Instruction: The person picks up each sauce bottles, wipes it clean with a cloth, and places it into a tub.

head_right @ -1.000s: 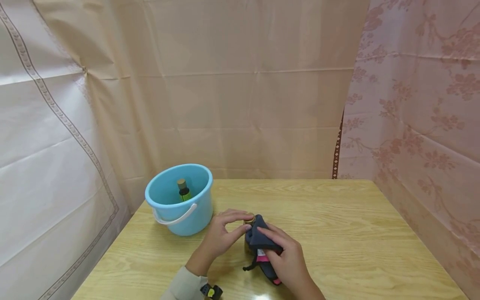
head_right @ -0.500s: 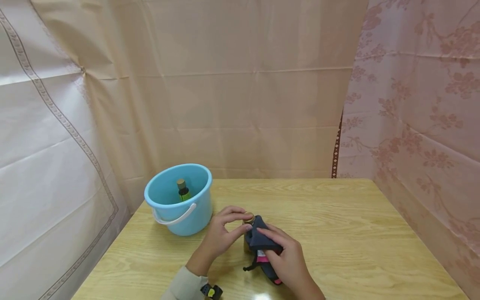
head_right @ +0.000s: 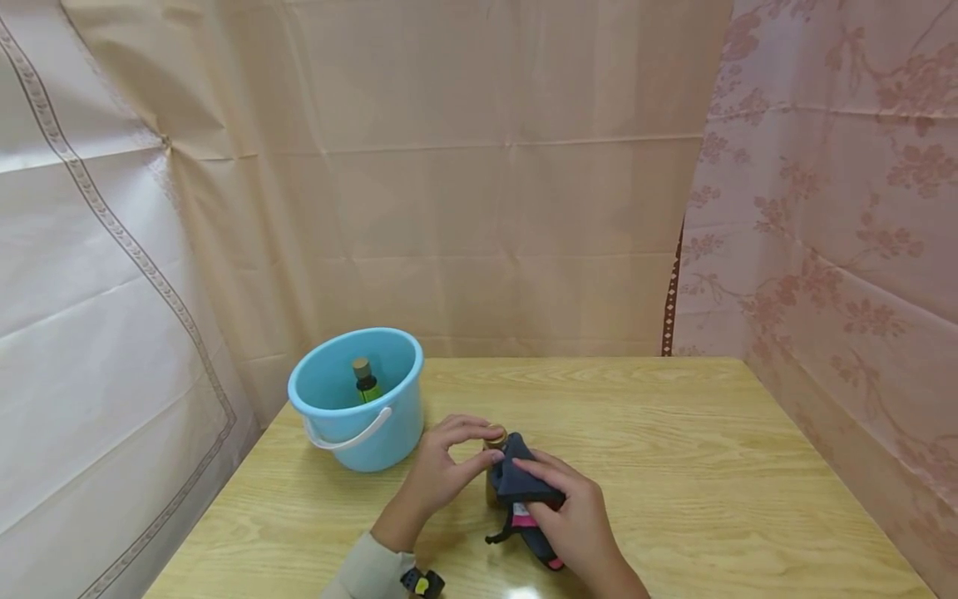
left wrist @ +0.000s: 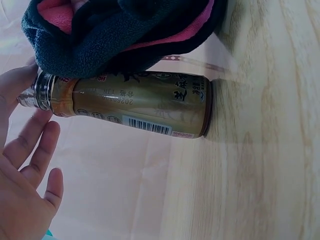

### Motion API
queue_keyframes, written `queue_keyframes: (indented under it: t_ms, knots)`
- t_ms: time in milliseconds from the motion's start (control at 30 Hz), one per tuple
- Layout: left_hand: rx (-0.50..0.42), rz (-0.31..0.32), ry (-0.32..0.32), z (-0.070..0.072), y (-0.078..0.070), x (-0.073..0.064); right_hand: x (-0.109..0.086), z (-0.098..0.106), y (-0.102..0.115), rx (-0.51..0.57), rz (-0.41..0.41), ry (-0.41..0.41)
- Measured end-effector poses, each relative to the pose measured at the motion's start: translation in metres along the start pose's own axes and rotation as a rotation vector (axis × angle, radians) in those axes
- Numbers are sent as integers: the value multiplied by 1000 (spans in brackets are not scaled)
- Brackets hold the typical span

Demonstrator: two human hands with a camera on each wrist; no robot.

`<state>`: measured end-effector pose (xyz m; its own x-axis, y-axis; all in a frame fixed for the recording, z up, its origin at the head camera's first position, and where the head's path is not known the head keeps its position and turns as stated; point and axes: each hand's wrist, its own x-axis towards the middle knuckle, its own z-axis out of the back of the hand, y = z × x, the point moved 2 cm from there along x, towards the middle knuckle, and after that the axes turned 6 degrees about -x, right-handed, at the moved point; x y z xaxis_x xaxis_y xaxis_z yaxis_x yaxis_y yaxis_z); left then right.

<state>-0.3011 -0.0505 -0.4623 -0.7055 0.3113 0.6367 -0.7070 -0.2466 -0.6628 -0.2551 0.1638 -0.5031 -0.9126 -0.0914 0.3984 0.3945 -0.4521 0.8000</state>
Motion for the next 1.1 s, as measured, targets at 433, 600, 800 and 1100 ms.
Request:
queue_keyframes:
  t_ms: [433, 600, 800, 1100]
  knots:
    - [-20, 55, -3, 1, -1, -1, 0, 1, 4, -12, -21, 6]
    - [-14, 35, -11, 1, 0, -1, 0, -2, 1, -42, -11, 27]
    - [-4, -18, -21, 1, 2, 0, 0, -5, -3, -57, -60, 54]
    - [-1, 16, -22, 1, 4, -2, 0, -7, -6, -92, -117, 145]
